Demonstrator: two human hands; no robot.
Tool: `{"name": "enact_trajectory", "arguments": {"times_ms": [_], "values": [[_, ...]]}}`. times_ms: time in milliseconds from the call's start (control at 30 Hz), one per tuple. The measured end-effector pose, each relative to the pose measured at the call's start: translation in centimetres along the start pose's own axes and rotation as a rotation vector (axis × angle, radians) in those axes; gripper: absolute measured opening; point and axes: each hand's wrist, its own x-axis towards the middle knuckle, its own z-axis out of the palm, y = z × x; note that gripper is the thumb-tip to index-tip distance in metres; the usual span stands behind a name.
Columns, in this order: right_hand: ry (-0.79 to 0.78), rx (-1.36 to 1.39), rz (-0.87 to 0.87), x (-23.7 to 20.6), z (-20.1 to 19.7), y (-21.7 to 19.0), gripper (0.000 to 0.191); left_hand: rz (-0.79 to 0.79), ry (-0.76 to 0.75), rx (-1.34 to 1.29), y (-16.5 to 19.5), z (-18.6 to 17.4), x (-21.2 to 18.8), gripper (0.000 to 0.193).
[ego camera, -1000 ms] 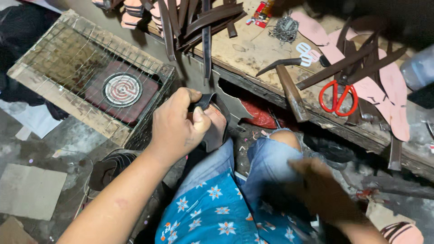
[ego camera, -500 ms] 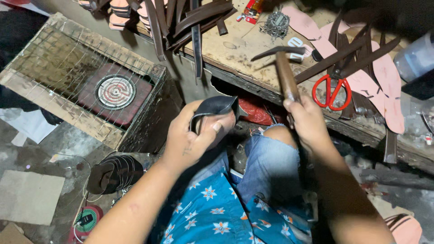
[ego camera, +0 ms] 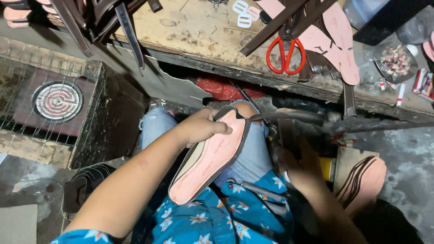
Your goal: The person uses pliers to trim and smooth the edges of a sandal sole while seated. They repeatedly reposition the sandal and use the pliers to remove excess material along the perimeter, then place the sandal aside.
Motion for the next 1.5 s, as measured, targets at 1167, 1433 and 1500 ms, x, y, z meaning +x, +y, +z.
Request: {"name": "enact_trajectory", "arguments": {"times_ms": [1167, 1433, 1500], "values": [[0.366, -0.9, -0.5, 16.2, -4.6, -4.2, 0.053, 0.648, 0.806, 0.35, 6.2, -4.9, -17.3, 0.046], [-0.272, -0.637, -0.304, 2.5, 0.0, -3.9, 0.053, 0.625, 0.798, 0.371, 6.3, -4.1, -19.5, 0.048], [-0.484, -0.621, -0.319, -1.5, 1.4, -3.4, 0.064, 0.7, 0.826, 0.341, 6.1, -4.0, -19.7, 0.046]]}}
